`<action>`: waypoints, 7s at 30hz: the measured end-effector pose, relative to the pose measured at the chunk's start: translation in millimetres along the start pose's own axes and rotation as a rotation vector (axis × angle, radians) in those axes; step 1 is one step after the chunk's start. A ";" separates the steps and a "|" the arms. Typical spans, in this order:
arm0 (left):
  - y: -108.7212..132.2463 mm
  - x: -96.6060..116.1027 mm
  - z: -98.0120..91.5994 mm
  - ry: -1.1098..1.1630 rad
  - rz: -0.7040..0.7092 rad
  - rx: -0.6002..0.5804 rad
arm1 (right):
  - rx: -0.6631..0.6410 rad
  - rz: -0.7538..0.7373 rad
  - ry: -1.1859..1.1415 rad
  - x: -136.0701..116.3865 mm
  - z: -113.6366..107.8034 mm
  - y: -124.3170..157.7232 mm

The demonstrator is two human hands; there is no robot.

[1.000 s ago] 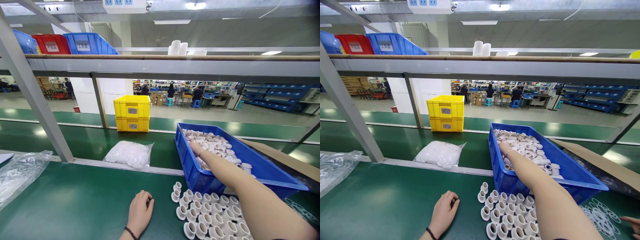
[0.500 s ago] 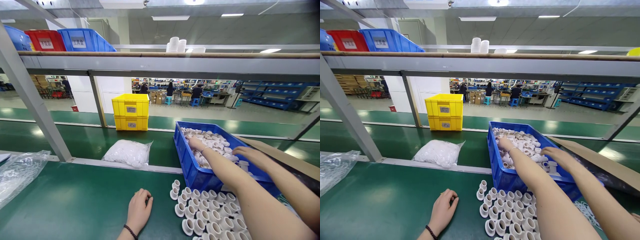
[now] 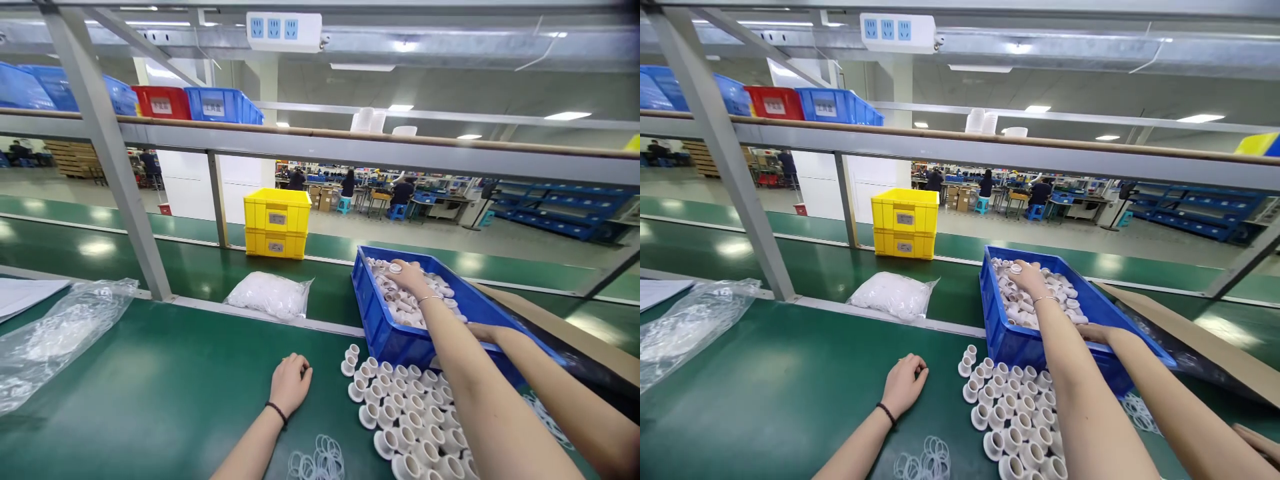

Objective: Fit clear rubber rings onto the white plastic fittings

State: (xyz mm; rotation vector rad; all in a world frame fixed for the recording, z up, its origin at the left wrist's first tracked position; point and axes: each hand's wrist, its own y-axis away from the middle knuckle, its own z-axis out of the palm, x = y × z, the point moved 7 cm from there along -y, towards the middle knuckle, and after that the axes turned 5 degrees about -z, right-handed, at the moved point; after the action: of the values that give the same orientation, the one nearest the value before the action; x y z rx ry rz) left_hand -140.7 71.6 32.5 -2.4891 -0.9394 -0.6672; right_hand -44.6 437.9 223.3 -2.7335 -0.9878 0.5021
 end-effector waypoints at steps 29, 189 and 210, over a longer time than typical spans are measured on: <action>5.0 -31.4 -11.4 0.317 0.115 0.188 | -0.329 -0.441 -0.271 -212.4 169.9 246.4; 78.4 -9.5 -38.4 0.230 0.232 0.300 | 0.427 -0.430 -0.583 -97.7 94.0 351.7; 69.1 -23.4 -18.3 0.209 0.103 0.098 | 0.083 -0.522 -0.882 -122.4 110.6 356.5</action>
State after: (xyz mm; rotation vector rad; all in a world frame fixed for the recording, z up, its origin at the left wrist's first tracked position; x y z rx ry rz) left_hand -113.8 2.3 21.0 -2.3117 -0.7434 -0.8082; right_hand 33.2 94.9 48.2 -1.9980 -1.7180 1.6296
